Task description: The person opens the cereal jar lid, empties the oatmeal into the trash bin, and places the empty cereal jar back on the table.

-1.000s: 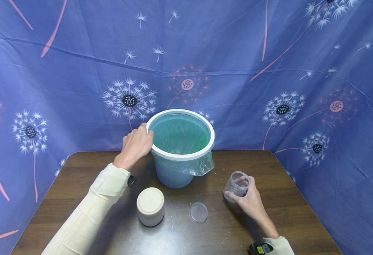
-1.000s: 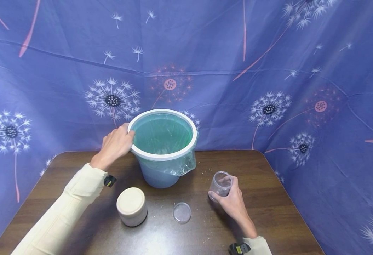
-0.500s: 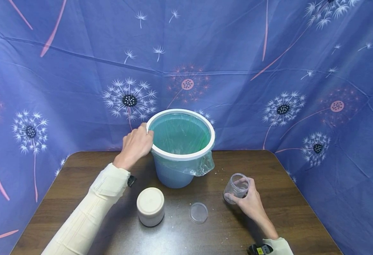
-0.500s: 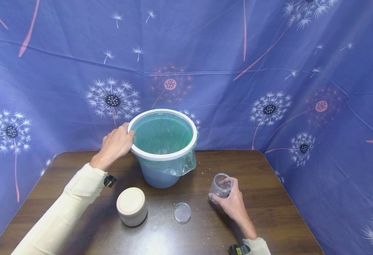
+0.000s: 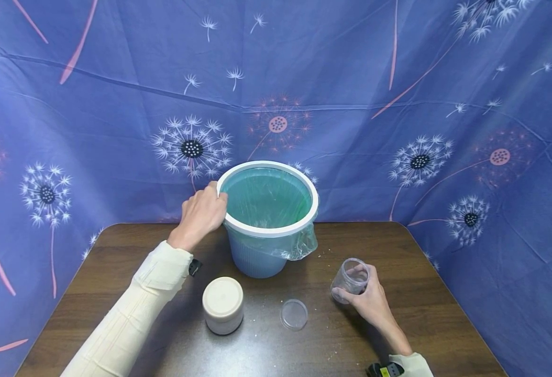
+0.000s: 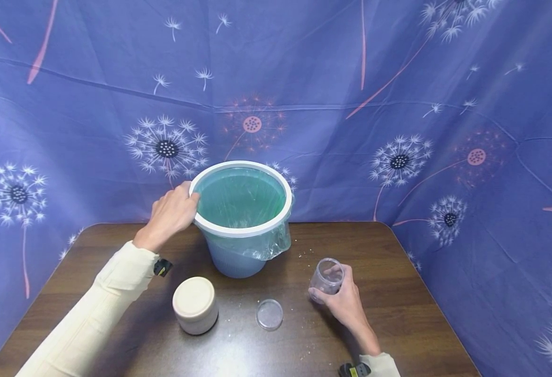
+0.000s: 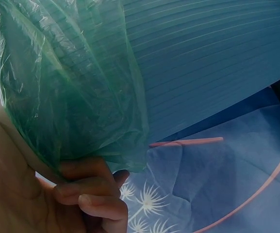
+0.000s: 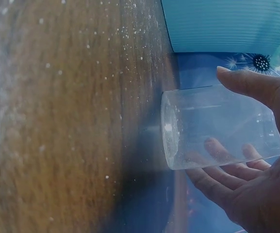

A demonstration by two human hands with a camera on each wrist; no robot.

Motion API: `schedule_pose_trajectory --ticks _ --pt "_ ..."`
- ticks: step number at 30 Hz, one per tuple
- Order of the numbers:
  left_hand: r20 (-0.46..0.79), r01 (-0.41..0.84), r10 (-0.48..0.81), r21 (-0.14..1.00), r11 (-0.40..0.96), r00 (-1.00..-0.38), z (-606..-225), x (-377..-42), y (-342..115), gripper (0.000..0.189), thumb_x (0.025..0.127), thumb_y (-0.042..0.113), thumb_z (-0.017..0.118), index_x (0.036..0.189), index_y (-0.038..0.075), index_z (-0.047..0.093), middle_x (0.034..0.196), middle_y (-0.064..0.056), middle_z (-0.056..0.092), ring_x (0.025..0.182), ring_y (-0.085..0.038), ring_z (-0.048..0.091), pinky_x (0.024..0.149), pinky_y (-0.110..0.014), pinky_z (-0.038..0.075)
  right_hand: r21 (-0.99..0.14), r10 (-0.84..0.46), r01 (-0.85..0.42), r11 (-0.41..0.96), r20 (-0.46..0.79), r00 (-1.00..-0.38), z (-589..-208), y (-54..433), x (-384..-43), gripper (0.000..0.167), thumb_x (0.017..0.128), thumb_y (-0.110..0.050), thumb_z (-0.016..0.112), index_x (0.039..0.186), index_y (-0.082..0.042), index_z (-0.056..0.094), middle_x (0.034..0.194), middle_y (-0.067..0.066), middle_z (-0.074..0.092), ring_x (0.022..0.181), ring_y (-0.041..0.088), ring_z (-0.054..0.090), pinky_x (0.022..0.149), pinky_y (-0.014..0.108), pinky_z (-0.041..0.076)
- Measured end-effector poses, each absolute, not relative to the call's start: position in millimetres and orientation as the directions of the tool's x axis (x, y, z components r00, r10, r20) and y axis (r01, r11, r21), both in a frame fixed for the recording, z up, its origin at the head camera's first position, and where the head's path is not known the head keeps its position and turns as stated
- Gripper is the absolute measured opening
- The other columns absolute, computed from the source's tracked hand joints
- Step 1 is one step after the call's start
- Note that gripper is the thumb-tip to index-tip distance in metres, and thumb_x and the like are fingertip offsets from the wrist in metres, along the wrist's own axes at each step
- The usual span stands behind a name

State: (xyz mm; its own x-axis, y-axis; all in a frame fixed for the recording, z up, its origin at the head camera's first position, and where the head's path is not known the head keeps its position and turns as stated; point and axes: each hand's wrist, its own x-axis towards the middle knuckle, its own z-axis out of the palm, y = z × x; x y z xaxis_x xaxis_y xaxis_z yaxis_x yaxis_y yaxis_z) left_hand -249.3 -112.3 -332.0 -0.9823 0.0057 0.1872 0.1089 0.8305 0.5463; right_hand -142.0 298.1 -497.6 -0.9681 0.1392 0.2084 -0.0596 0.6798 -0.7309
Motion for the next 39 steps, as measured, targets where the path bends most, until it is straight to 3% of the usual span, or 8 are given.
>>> schedule_pose_trajectory --ticks 13,21,39 --pt "0.176 0.103 0.006 0.549 0.829 -0.984 -331.5 -252.3 -112.9 0.052 0.110 0.029 0.037 0.146 -0.005 0.052 0.126 -0.032 0.069 0.117 -0.052 0.066 0.097 -0.067 0.048 -0.750 0.154 -0.013 0.661 0.153 -0.976 -496.4 297.7 -142.6 0.080 0.078 -0.027 0.097 0.136 -0.004 0.046 0.132 0.023 0.065 0.120 0.037 0.064 0.097 0.049 0.046" --pt "0.172 0.105 0.009 0.555 0.825 -0.985 -330.8 -252.3 -113.2 0.052 0.110 0.029 0.037 0.146 -0.005 0.052 0.126 -0.032 0.069 0.117 -0.053 0.066 0.097 -0.067 0.047 -0.770 0.142 -0.031 0.637 0.157 -0.977 -499.6 299.9 -142.2 0.086 0.078 -0.026 0.098 0.142 -0.004 0.045 0.134 0.019 0.069 0.116 0.030 0.064 0.091 0.031 0.045" --pt "0.159 0.095 0.008 0.551 0.829 -0.987 -329.9 -244.2 -111.1 0.054 0.111 0.029 0.036 0.150 -0.006 0.049 0.127 -0.033 0.068 0.118 -0.054 0.065 0.098 -0.067 0.047 -0.803 0.129 -0.048 0.594 0.153 -0.980 -495.8 302.2 -133.3 0.090 0.081 -0.025 0.096 0.148 -0.004 0.041 0.137 0.022 0.068 0.126 0.037 0.064 0.092 0.013 0.039"
